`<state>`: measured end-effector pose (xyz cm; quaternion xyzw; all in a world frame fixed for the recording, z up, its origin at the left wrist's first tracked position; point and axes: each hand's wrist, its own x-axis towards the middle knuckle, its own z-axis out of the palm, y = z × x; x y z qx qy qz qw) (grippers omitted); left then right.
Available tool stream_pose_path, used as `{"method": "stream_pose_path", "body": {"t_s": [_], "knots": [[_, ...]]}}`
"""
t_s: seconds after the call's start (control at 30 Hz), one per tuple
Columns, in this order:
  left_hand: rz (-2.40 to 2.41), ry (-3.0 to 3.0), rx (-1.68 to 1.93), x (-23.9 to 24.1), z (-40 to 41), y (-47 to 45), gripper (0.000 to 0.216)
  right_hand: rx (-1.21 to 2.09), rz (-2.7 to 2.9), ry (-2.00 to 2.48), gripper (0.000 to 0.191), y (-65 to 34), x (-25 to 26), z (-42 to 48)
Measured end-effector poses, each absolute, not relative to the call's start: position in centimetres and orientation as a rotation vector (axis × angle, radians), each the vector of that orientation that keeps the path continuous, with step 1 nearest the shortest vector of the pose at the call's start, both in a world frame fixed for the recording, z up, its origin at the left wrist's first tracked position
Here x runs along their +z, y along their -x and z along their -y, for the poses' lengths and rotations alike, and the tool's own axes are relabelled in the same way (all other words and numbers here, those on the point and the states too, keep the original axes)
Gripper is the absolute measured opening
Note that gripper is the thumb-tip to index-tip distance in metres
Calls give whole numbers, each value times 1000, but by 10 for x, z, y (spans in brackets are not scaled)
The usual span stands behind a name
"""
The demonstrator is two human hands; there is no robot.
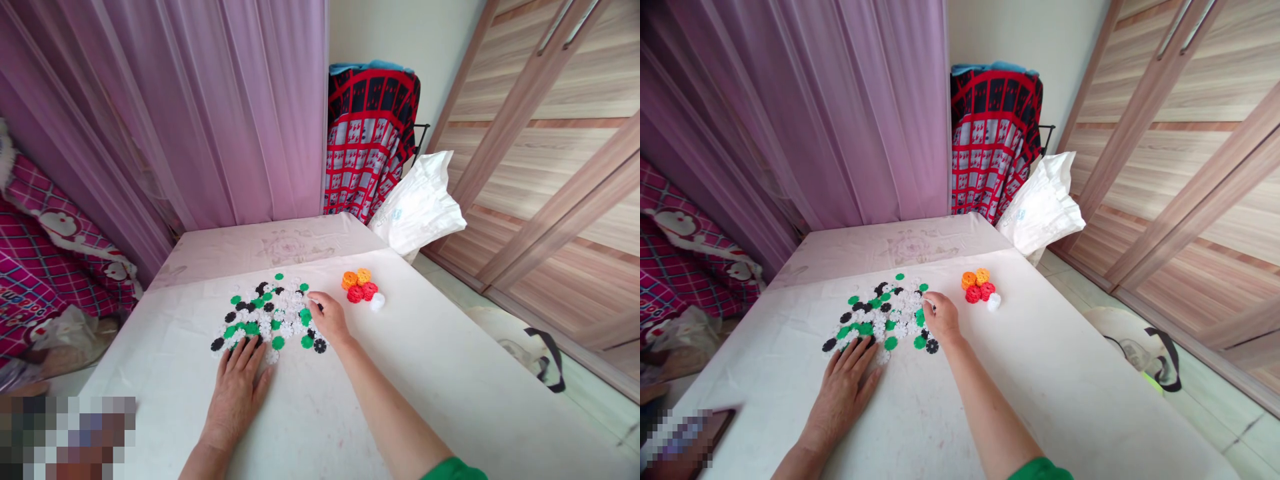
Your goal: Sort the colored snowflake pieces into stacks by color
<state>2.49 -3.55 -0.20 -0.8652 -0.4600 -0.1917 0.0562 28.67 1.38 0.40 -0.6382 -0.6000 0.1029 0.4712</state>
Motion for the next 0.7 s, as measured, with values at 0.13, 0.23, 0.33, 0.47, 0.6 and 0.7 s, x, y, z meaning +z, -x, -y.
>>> {"method": "stream_pose_path", "body": {"t_s": [0.13, 0.23, 0.33, 0.47, 0.6, 0.7], "knots": [[1413, 2637, -569, -1, 36, -26, 49, 18, 1723, 1628, 33, -276, -1, 20], [1454, 2621, -540, 0, 37, -27, 50, -57, 1769, 1702, 34, -280, -9, 33], [1536, 2570, -541, 0, 38, -27, 50, -124, 1693, 1725, 34, -287, -17, 35], [1640, 2478, -562, -1, 41, -25, 45, -137, 1657, 1660, 33, -291, -20, 35], [1612, 2491, -574, 2, 47, -26, 45, -170, 1712, 1619, 31, -288, -16, 38], [1482, 2581, -577, 7, 53, -29, 40, -215, 1746, 1638, 27, -288, -14, 40]]}}
